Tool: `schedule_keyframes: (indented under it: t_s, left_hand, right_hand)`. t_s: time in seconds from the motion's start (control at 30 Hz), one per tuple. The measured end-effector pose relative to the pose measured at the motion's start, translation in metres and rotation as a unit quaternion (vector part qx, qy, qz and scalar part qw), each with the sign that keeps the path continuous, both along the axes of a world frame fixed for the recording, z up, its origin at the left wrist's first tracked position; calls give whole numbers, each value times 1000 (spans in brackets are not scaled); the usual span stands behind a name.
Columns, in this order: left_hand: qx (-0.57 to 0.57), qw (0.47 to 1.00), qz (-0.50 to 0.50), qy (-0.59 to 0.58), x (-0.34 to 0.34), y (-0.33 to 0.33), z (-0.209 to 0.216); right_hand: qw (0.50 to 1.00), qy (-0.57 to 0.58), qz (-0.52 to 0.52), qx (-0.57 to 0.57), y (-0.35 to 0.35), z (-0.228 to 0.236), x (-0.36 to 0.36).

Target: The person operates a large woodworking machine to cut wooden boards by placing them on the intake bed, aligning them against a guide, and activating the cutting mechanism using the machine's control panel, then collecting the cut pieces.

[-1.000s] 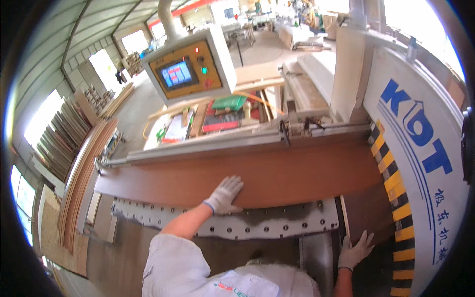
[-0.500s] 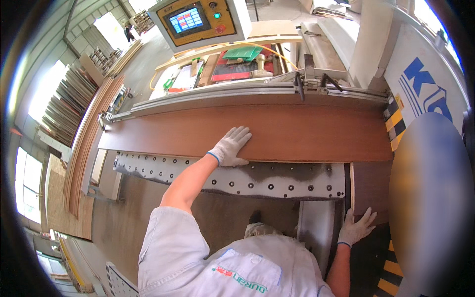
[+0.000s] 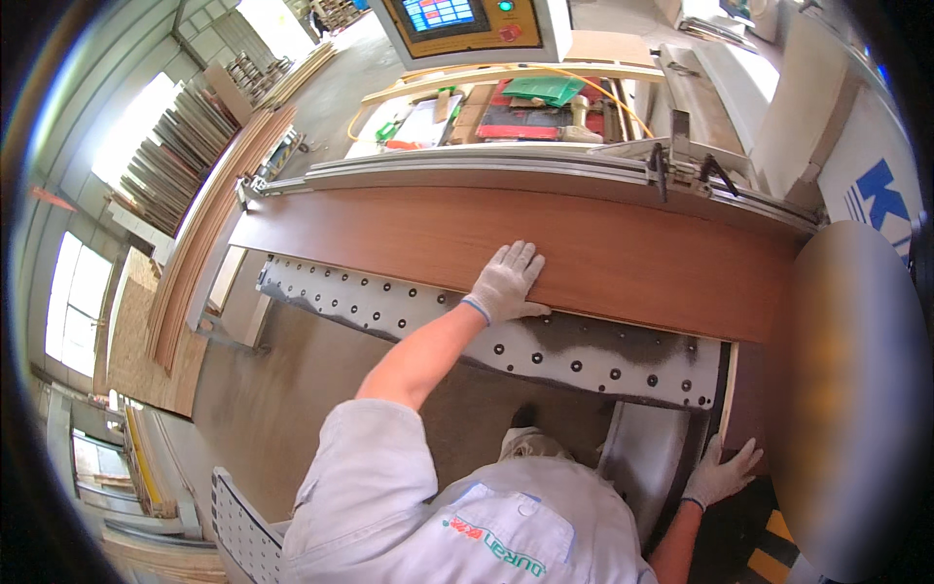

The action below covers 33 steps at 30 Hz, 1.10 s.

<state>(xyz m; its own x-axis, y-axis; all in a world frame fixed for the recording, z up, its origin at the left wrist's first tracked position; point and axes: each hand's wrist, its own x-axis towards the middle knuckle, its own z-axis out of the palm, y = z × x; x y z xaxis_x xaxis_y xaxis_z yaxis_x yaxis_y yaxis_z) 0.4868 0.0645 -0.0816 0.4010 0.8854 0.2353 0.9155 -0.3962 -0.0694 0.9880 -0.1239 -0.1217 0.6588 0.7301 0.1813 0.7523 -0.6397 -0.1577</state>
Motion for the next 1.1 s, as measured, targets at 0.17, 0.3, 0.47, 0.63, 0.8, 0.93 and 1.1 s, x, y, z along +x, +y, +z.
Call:
schedule_keyframes:
  t_s: [0.17,0.3,0.47,0.63,0.8,0.93,1.1]
  left_hand:
    - [-8,998,-14,-52,-13,-9,-1]
    - [-33,998,-24,-45,7,13,10]
    - [-58,995,0,-80,-6,-12,35]
    - [15,997,-10,-70,-8,-10,10]
    - [14,997,-16,-70,-5,-9,7]
    - [-14,997,17,-69,-28,-29,13]
    - [-55,996,-25,-62,3,-10,42]
  right_hand:
    - [1000,-2,-13,-19,-5,8,-12]
    - [998,-53,-8,9,-10,-10,13]
    - [994,28,83,70,-5,1,-7]
    - [994,55,56,81,-3,-7,-2]
    - [992,49,46,103,-9,-4,-2]
    - [994,1,72,84,-6,0,-14]
    - [998,-8,40,57,-23,7,-2]
